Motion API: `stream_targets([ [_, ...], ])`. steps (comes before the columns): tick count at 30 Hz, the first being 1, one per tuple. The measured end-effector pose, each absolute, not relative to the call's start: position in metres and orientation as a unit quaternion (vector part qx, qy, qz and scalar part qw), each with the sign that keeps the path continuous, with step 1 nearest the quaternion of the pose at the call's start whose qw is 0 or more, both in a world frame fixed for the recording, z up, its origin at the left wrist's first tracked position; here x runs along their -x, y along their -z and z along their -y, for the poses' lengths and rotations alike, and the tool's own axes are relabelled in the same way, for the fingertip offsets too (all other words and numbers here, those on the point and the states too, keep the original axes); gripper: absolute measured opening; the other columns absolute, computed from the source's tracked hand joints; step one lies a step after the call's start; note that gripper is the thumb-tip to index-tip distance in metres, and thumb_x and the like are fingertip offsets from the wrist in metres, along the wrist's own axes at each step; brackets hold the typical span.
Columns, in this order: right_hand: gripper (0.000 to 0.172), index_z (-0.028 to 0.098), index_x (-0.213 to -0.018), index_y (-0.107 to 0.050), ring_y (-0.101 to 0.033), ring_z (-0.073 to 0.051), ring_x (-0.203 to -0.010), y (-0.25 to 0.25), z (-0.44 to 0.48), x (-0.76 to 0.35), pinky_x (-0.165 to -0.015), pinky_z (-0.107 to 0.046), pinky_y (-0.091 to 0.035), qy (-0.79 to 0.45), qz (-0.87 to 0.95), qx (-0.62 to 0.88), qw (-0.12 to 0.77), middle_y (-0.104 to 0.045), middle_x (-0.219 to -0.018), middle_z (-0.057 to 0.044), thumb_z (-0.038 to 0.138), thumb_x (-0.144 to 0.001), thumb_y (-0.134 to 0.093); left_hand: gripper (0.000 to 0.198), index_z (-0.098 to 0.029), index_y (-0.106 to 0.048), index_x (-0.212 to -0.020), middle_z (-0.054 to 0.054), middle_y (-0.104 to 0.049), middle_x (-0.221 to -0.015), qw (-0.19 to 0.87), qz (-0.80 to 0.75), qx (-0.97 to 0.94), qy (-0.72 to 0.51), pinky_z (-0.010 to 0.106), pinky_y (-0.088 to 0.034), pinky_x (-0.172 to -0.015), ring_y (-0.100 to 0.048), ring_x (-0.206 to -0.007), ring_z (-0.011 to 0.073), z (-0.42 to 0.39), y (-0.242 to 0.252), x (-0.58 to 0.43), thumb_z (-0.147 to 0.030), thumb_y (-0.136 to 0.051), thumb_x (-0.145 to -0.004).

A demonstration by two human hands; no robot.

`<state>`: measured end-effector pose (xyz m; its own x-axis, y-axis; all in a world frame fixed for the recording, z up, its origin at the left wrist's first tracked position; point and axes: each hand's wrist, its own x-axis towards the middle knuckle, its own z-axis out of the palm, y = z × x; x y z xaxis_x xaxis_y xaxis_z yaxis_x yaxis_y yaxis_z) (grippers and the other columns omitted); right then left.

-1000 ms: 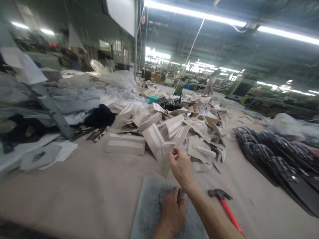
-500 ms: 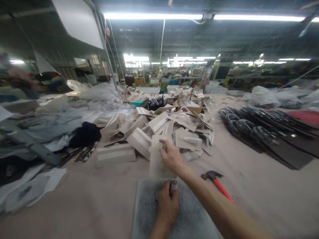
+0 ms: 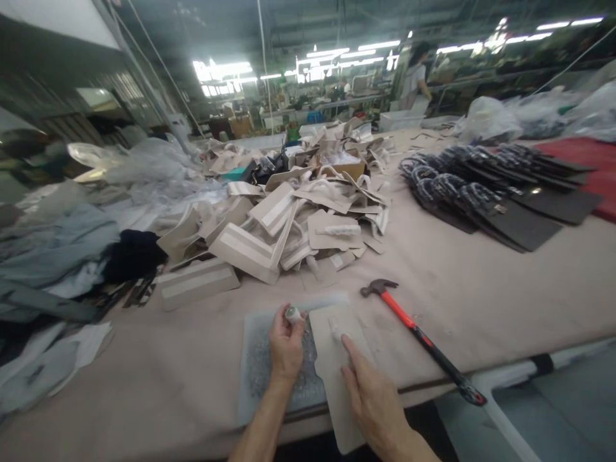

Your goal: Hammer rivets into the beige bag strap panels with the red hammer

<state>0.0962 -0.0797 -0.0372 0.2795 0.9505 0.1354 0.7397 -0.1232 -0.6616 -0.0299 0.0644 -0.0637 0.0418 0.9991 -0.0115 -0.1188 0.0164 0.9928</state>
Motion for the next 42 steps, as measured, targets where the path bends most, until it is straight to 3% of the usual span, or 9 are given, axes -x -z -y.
stream_targets([
  [4,0.057,0.008,-0.151,-0.040,-0.073,-0.033,-0.096,0.031,0.074,-0.091,-0.076,-0.047,-0.061,-0.185,0.587,0.751,0.239,-0.070,-0.122,-0.019,0.028,-0.100,-0.024,0.040,-0.015,-0.062,-0.108,0.009,-0.075,-0.101,0.557,-0.450,-0.500,-0.488,0.029,-0.054,-0.081,-0.070,-0.090,0.0200,-0.064,0.045,0.021,-0.037,-0.075,-0.077],
  [9,0.052,0.009,-0.141,-0.051,-0.074,-0.033,-0.085,0.013,0.066,-0.093,-0.071,-0.042,-0.057,-0.233,0.571,0.764,0.189,-0.076,-0.097,-0.018,0.031,-0.100,-0.029,0.029,-0.016,-0.063,-0.099,0.007,-0.074,-0.100,0.580,-0.383,-0.568,-0.440,0.023,-0.051,-0.073,-0.066,-0.081,0.0154,-0.065,0.024,-0.008,-0.029,-0.075,-0.076],
  [11,0.051,0.010,-0.139,-0.054,-0.073,-0.033,-0.087,0.010,0.067,-0.096,-0.073,-0.042,-0.056,-0.255,0.561,0.762,0.198,-0.076,-0.095,-0.017,0.033,-0.100,-0.031,0.035,-0.017,-0.061,-0.102,0.008,-0.075,-0.099,0.599,-0.368,-0.576,-0.416,0.024,-0.051,-0.073,-0.067,-0.080,0.0163,-0.066,0.028,-0.016,-0.032,-0.076,-0.074],
  [15,0.054,0.015,-0.143,-0.049,-0.071,-0.028,-0.097,0.011,0.074,-0.115,-0.082,-0.040,-0.055,-0.266,0.554,0.734,0.289,-0.074,-0.109,-0.013,0.042,-0.098,-0.037,0.043,-0.017,-0.061,-0.108,0.008,-0.075,-0.097,0.607,-0.376,-0.577,-0.397,0.026,-0.052,-0.076,-0.068,-0.083,0.0183,-0.070,0.048,-0.020,-0.040,-0.077,-0.075],
  [20,0.049,0.014,-0.130,-0.056,-0.068,-0.024,-0.085,0.023,0.084,-0.177,-0.076,-0.036,-0.054,-0.103,0.485,0.792,0.356,-0.070,-0.103,-0.012,0.047,-0.098,-0.039,0.036,-0.017,-0.063,-0.107,0.008,-0.075,-0.100,0.597,-0.374,-0.585,-0.402,0.027,-0.052,-0.080,-0.069,-0.087,0.0185,-0.074,0.064,-0.015,-0.040,-0.074,-0.081],
  [26,0.041,0.009,-0.120,-0.061,-0.061,-0.032,-0.095,0.046,0.097,-0.256,-0.081,-0.042,-0.049,0.117,0.484,0.851,0.169,-0.065,-0.106,-0.018,0.038,-0.095,-0.047,0.031,-0.016,-0.065,-0.103,0.008,-0.075,-0.099,0.591,-0.377,-0.592,-0.397,0.027,-0.051,-0.080,-0.068,-0.086,0.0187,-0.074,0.062,-0.016,-0.038,-0.073,-0.083],
  [35,0.027,0.016,-0.104,-0.064,-0.061,-0.030,-0.091,0.060,0.097,-0.269,-0.078,-0.037,-0.043,0.029,0.497,0.866,0.051,-0.062,-0.091,-0.010,0.040,-0.093,-0.059,0.033,-0.016,-0.065,-0.100,0.008,-0.075,-0.096,0.611,-0.372,-0.575,-0.396,0.026,-0.050,-0.078,-0.067,-0.084,0.0184,-0.073,0.061,-0.017,-0.041,-0.075,-0.081],
  [40,0.015,0.016,-0.095,-0.058,-0.060,-0.025,-0.083,0.041,0.086,-0.265,-0.069,-0.033,-0.037,-0.064,0.481,0.873,0.049,-0.063,-0.092,-0.010,0.028,-0.095,-0.050,0.027,-0.016,-0.064,-0.102,0.006,-0.074,-0.094,0.577,-0.379,-0.615,-0.381,0.025,-0.050,-0.075,-0.066,-0.082,0.0176,-0.071,0.059,-0.017,-0.036,-0.069,-0.085],
  [42,0.011,0.018,-0.088,-0.055,-0.058,-0.022,-0.077,0.032,0.082,-0.264,-0.065,-0.032,-0.035,-0.131,0.472,0.868,0.081,-0.061,-0.084,-0.008,0.026,-0.092,-0.050,0.023,-0.017,-0.064,-0.102,0.005,-0.074,-0.094,0.543,-0.381,-0.645,-0.379,0.025,-0.050,-0.075,-0.066,-0.082,0.0177,-0.068,0.056,-0.017,-0.033,-0.066,-0.086],
])
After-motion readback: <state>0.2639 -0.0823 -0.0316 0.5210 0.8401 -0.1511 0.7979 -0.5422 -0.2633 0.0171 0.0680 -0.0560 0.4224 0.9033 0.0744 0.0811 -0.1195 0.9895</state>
